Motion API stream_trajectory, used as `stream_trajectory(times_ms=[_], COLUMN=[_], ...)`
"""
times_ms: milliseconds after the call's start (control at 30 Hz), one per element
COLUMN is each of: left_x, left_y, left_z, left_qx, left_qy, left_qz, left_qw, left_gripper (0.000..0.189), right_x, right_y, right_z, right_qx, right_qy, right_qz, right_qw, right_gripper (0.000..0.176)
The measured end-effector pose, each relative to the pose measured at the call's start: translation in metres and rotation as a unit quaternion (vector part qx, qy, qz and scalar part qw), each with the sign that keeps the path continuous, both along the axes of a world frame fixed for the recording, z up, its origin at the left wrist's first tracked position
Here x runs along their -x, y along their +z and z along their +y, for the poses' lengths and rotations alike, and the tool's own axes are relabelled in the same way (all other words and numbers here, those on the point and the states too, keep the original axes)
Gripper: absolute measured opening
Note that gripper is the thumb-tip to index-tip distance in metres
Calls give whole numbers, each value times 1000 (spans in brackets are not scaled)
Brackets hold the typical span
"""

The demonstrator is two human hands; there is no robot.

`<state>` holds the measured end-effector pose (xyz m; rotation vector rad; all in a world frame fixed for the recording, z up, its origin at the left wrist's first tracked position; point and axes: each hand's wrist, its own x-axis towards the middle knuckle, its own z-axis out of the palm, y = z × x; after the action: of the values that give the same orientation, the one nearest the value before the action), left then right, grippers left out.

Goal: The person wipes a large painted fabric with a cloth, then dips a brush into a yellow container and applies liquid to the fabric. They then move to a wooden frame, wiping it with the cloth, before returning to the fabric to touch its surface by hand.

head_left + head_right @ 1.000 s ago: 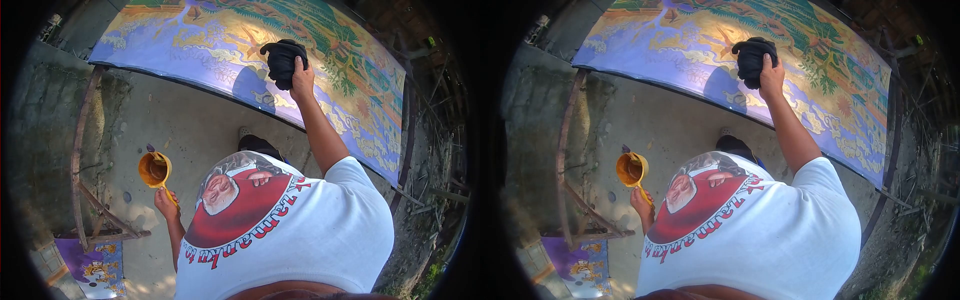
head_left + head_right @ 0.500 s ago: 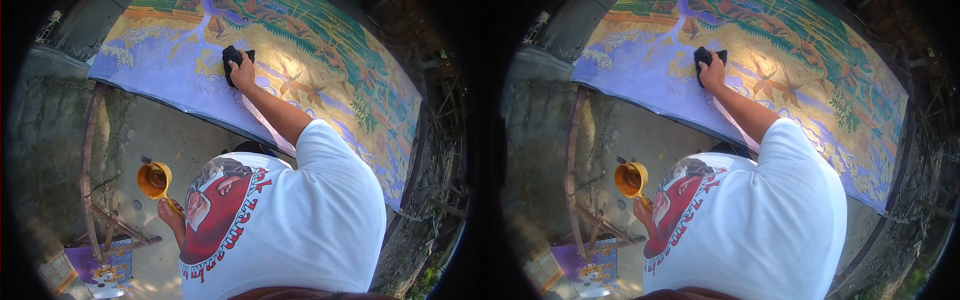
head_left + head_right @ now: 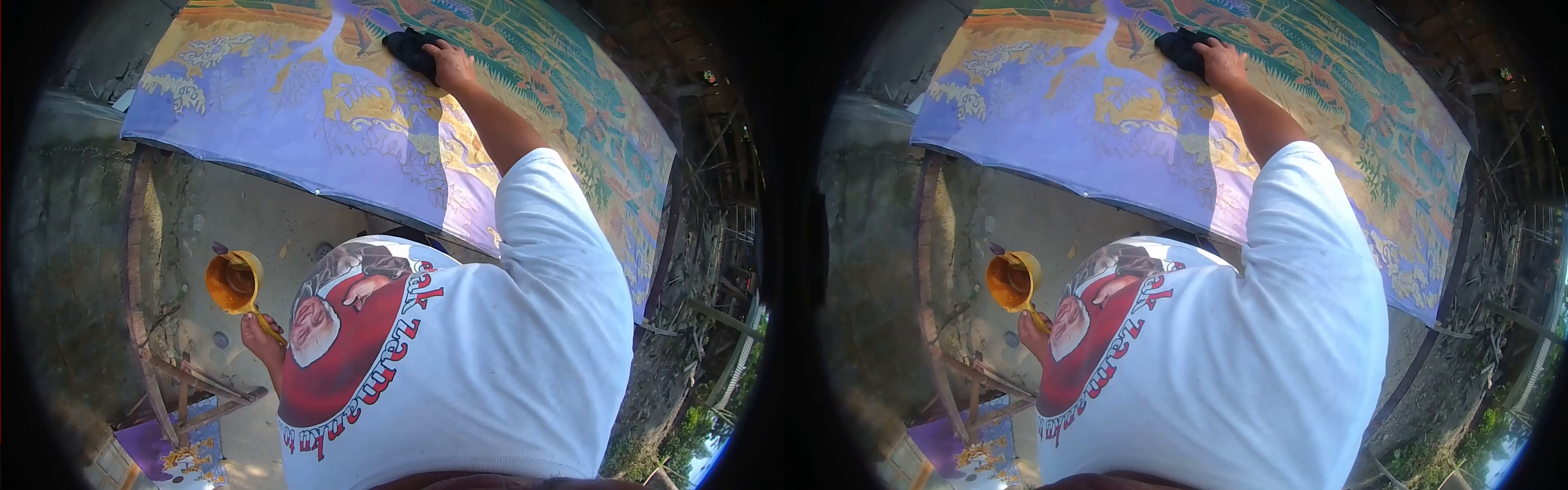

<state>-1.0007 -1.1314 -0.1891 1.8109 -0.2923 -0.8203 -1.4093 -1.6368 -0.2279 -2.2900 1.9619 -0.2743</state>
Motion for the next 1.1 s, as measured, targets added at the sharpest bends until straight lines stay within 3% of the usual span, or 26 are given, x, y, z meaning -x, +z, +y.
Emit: stream_trajectory(times_ms=[33, 100, 167, 200, 233, 300, 367, 433, 467, 600, 733, 833, 967, 1033, 1100], left_x=[-5, -19, -29, -36, -43, -55, -64, -71, -71, -79, -88, -98, -99, -100, -105], left_y=[2, 4, 6, 6, 7, 9, 10, 6, 10, 14, 8, -2, -1, -1, -4], left_z=[-3, -14, -18, -22, -23, -23, -22, -24, -25, -33, -47, -56, -68, -70, -71], left_qx=[3, 10, 18, 18, 17, 29, 41, 40, 37, 21, 5, 3, 9, 7, 1], left_qy=[1, -13, -21, -33, -44, -48, -55, -50, -56, -95, -126, -147, -151, -152, -169], left_qz=[12, 13, 11, 5, -1, 13, 30, 31, 27, 15, 27, 14, 26, 37, 34], left_qw=[1000, 1000, 1000, 999, 999, 998, 997, 997, 997, 995, 992, 989, 988, 988, 985], left_gripper=[23, 23, 23, 23, 23, 23, 23, 24, 24, 24, 22, 20, 19, 21, 21], right_x=[-12, -42, -55, -42, -22, 7, 2, -41, -71, -170, -158, -100, -5, 29, 33], right_y=[-11, -39, -17, -19, -14, -3, 4, -1, -6, -14, -4, 23, 44, 64, 49], right_z=[10, 27, 80, 88, 90, 81, 70, 58, 60, 107, 167, 225, 312, 334, 336], right_qx=[0, 44, 47, 33, 33, 44, 19, 15, 32, 16, -10, -56, -121, -163, -124], right_qy=[-7, 74, 221, 280, 278, 166, -41, -193, -192, 48, 223, 162, 76, -51, -77], right_qz=[3, -126, 18, 9, 8, 128, 98, -61, -101, -167, -189, -118, -8, 41, -6], right_qw=[1000, 988, 974, 959, 960, 977, 994, 979, 976, 985, 956, 978, 990, 985, 989], right_gripper=[56, 53, 49, 46, 46, 46, 43, 45, 45, 52, 51, 59, 54, 54, 54])
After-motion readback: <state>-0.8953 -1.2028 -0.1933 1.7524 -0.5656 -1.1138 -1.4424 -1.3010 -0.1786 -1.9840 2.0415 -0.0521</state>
